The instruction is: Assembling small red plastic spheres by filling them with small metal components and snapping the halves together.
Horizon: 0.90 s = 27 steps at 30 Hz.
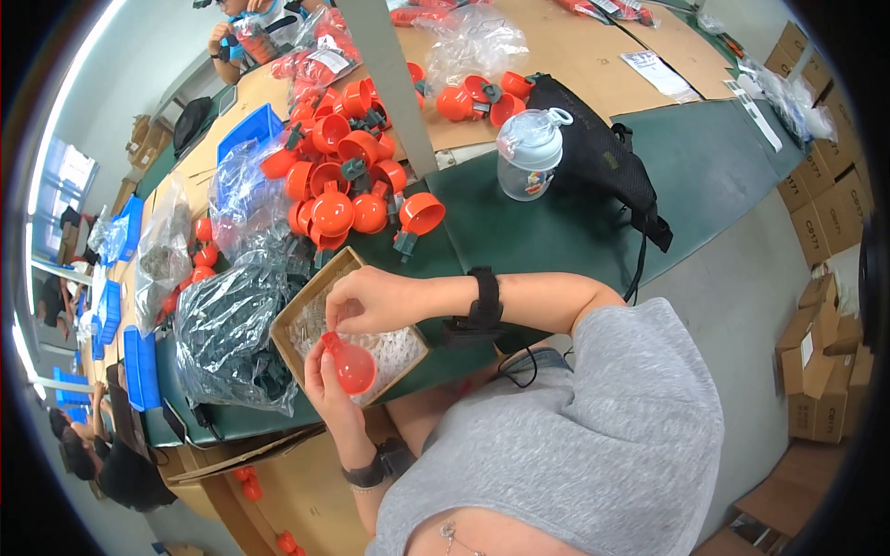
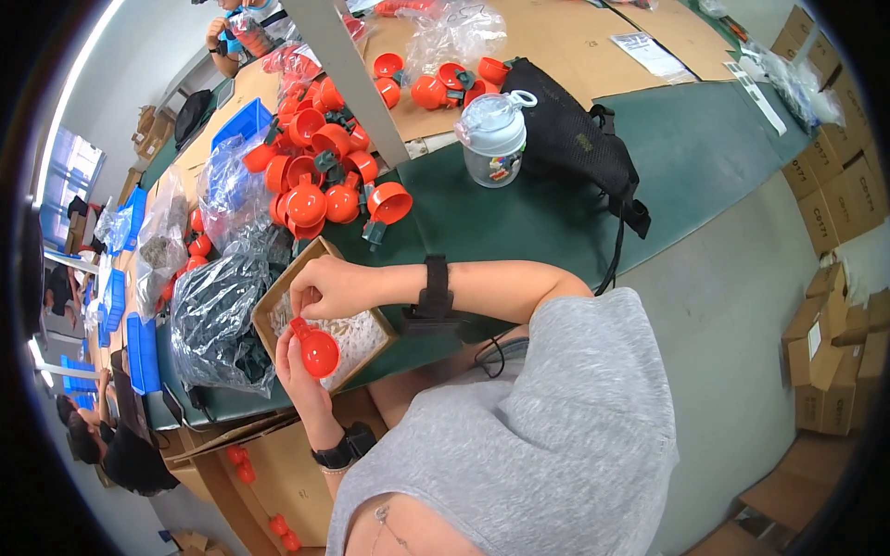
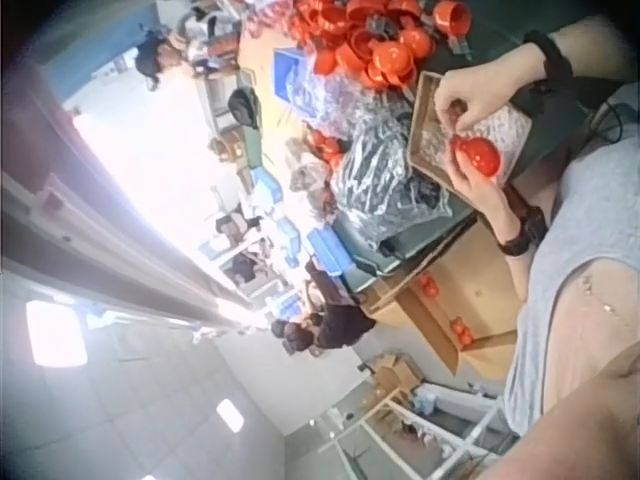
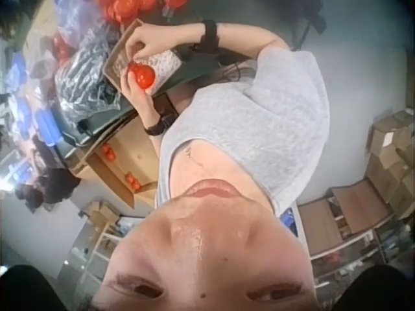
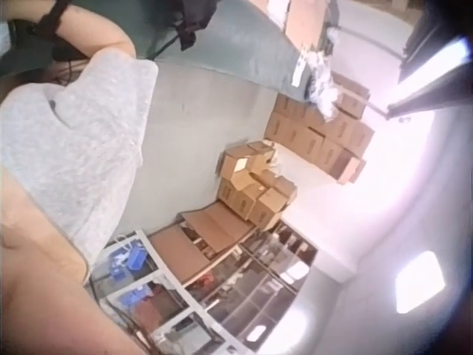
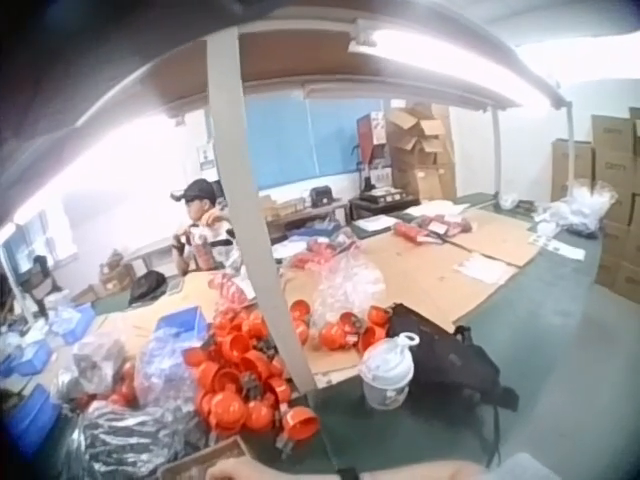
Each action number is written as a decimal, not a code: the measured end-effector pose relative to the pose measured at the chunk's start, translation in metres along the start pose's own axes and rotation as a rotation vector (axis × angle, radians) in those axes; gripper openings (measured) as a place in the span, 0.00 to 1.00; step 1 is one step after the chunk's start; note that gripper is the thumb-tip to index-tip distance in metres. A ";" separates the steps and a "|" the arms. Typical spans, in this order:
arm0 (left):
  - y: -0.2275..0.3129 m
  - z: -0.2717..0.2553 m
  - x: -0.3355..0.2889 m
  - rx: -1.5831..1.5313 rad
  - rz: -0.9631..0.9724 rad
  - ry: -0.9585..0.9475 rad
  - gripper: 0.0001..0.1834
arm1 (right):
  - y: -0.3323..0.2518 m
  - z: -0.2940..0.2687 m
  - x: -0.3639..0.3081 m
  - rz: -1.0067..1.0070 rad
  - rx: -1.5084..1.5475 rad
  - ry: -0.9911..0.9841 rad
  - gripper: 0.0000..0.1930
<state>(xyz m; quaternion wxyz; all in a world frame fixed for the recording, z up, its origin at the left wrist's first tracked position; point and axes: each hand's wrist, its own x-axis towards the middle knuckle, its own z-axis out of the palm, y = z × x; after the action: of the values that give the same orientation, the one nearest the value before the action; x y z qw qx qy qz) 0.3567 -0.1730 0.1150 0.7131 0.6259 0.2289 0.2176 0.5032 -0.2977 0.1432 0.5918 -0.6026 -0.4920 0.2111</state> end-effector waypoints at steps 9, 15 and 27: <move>0.006 0.004 0.001 0.025 0.065 -0.072 0.14 | 0.016 -0.009 0.005 0.195 0.120 -0.109 0.05; 0.004 0.002 0.000 0.013 0.066 -0.066 0.13 | 0.009 0.005 0.007 0.256 0.334 -0.125 0.05; 0.000 0.000 0.002 0.072 0.110 -0.076 0.13 | 0.009 0.015 0.009 0.132 0.020 -0.030 0.05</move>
<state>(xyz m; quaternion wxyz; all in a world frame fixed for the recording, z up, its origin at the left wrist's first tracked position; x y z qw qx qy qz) 0.3587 -0.1716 0.1144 0.6854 0.6704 0.1747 0.2242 0.4982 -0.2807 0.1347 0.5750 -0.6247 -0.4578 0.2636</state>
